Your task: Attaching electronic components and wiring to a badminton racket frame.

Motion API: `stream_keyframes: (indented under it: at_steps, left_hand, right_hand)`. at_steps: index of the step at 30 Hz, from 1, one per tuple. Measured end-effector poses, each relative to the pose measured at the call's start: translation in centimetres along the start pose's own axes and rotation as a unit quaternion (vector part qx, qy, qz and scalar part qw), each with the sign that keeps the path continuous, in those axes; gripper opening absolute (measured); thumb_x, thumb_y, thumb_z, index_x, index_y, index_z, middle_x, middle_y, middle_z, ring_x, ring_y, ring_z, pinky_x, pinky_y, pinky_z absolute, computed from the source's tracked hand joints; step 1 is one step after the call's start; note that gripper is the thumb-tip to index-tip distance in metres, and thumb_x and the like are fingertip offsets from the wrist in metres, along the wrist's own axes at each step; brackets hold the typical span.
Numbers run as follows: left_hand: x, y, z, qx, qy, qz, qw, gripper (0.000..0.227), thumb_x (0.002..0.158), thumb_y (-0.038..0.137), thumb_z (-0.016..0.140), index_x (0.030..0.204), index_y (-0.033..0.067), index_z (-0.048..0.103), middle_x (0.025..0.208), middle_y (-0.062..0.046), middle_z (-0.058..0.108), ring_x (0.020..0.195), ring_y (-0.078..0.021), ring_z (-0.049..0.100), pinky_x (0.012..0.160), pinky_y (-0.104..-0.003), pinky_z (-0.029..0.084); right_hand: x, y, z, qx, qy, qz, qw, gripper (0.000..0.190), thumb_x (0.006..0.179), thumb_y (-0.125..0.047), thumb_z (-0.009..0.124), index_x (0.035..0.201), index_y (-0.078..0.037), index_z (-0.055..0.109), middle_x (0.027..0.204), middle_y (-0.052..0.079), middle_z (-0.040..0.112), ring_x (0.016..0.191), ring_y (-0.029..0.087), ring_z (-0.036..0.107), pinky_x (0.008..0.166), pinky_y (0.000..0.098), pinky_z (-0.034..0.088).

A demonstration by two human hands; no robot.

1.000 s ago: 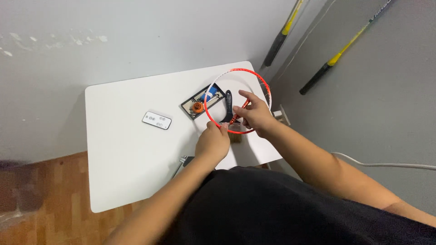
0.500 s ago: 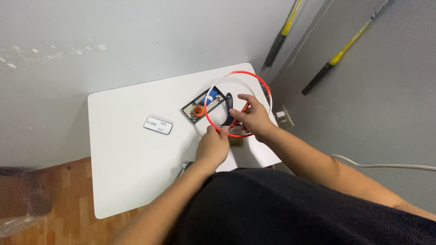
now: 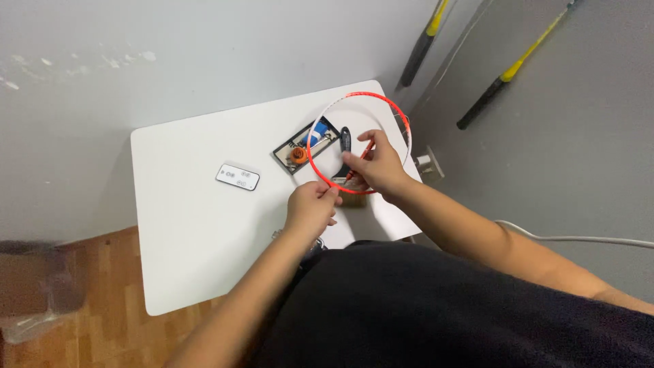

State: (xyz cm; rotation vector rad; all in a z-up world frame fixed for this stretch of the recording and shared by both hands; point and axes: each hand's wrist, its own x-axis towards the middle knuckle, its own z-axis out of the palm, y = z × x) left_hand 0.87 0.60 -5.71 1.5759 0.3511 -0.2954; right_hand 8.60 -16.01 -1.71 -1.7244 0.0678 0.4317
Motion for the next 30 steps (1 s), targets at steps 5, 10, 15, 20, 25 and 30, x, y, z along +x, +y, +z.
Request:
stream_keyframes:
  at_steps: [5, 10, 15, 20, 25, 30]
  left_hand:
    - [-0.8, 1.9, 0.0, 0.054, 0.023, 0.005, 0.998, 0.022, 0.095, 0.020, 0.064, 0.103, -0.0005, 0.068, 0.084, -0.009, 0.075, 0.060, -0.0153, 0.067, 0.049, -0.032, 0.059]
    - [-0.6, 1.8, 0.1, 0.036, 0.013, -0.011, 0.999, 0.024, 0.095, 0.021, 0.065, 0.102, -0.0019, 0.067, 0.085, -0.009, 0.075, 0.061, -0.0135, 0.065, 0.049, -0.031, 0.058]
    - [-1.0, 2.4, 0.1, 0.025, 0.017, -0.040, 0.999, 0.024, 0.096, 0.022, 0.064, 0.100, -0.0019, 0.069, 0.084, -0.009, 0.076, 0.060, -0.0137, 0.066, 0.050, -0.031, 0.057]
    - [-1.5, 2.4, -0.2, -0.019, 0.032, -0.023, 0.999, 0.023, 0.094, 0.020, 0.068, 0.100, -0.0027, 0.068, 0.083, -0.010, 0.075, 0.060, -0.0149, 0.070, 0.050, -0.032, 0.059]
    - [-1.4, 2.5, -0.4, -0.023, 0.030, -0.035, 0.999, 0.022, 0.093, 0.019, 0.069, 0.098, -0.0032, 0.068, 0.083, -0.011, 0.074, 0.059, -0.0150, 0.068, 0.050, -0.032, 0.058]
    - [-1.1, 2.2, -0.3, -0.024, 0.024, -0.034, 0.999, 0.021, 0.093, 0.017, 0.068, 0.098, -0.0029, 0.067, 0.082, -0.011, 0.074, 0.058, -0.0150, 0.066, 0.050, -0.032, 0.057]
  right_hand:
    - [0.5, -1.0, -0.5, 0.048, -0.003, 0.054, 0.997, 0.064, 0.090, -0.005, 0.063, 0.145, -0.010, 0.033, 0.096, 0.014, 0.072, 0.072, 0.020, 0.074, 0.061, 0.0357, 0.065]
    - [-0.7, -1.3, -1.4, 0.052, -0.029, 0.028, 0.998, 0.066, 0.091, -0.005, 0.065, 0.148, -0.007, 0.032, 0.093, 0.019, 0.071, 0.071, 0.023, 0.076, 0.063, 0.0346, 0.065]
    - [-0.3, -0.5, 0.0, 0.019, 0.033, 0.003, 0.999, 0.062, 0.094, -0.007, 0.065, 0.148, -0.004, 0.035, 0.083, 0.020, 0.069, 0.064, 0.025, 0.071, 0.054, 0.0363, 0.060]
    - [0.9, 0.4, 0.0, 0.039, 0.069, 0.005, 0.997, 0.058, 0.095, -0.010, 0.063, 0.145, -0.004, 0.033, 0.082, 0.020, 0.070, 0.062, 0.024, 0.071, 0.052, 0.0354, 0.060]
    - [0.8, 0.0, 0.2, -0.005, 0.026, 0.021, 0.999, 0.057, 0.095, -0.010, 0.066, 0.144, -0.005, 0.037, 0.086, 0.018, 0.069, 0.063, 0.024, 0.071, 0.051, 0.0360, 0.059]
    - [0.5, -0.5, 0.2, -0.002, 0.031, 0.029, 0.999, 0.060, 0.094, -0.011, 0.066, 0.147, -0.005, 0.037, 0.088, 0.018, 0.069, 0.065, 0.024, 0.072, 0.052, 0.0364, 0.059]
